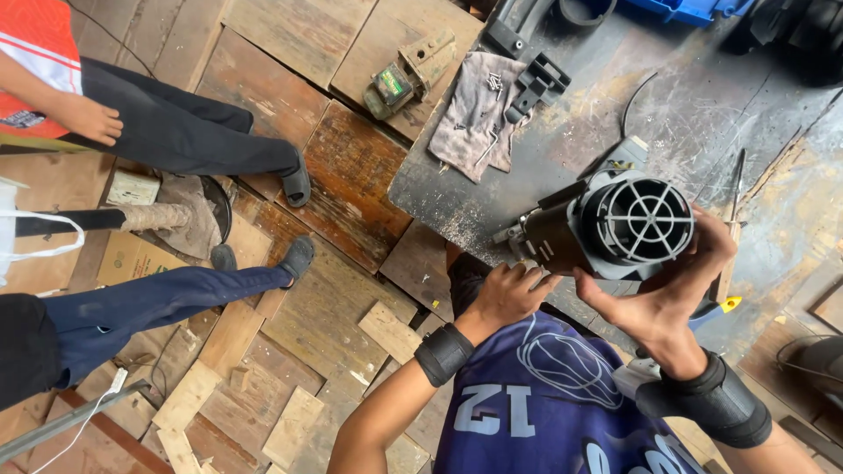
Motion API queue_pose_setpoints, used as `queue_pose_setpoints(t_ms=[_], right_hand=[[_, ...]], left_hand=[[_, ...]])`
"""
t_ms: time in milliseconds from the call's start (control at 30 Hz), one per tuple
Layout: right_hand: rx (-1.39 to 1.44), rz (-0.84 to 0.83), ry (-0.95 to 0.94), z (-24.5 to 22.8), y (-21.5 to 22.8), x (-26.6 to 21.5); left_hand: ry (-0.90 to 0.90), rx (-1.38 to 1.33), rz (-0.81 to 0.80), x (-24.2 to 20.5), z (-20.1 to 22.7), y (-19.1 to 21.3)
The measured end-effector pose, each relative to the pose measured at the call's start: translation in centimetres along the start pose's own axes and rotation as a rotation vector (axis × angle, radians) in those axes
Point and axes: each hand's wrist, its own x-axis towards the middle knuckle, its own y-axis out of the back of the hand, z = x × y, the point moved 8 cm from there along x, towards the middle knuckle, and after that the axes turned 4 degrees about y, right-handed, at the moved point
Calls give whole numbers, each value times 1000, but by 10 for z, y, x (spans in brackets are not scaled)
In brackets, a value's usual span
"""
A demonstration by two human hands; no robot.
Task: Disassembling, cleaning, and repairing the motor and pump assembly of a pressure washer.
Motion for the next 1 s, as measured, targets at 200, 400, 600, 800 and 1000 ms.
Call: queue_pose_setpoints(t_ms=[200, 400, 600, 800, 1000], right_hand=[[-216, -19, 101, -23, -24, -14], [-317, -47, 75, -1, -37, -23], [-264, -24, 124, 2, -36, -26], [-135, 64, 52, 13, -22, -26], [-140, 70, 69, -2, -19, -21]], left_hand=[[-39, 127, -148, -53, -22, -69], [30, -98, -482, -98, -51, -73], [192, -353, 47, -8, -71, 51], [203, -585, -62, 70, -45, 57], [217, -734, -53, 70, -52, 36]])
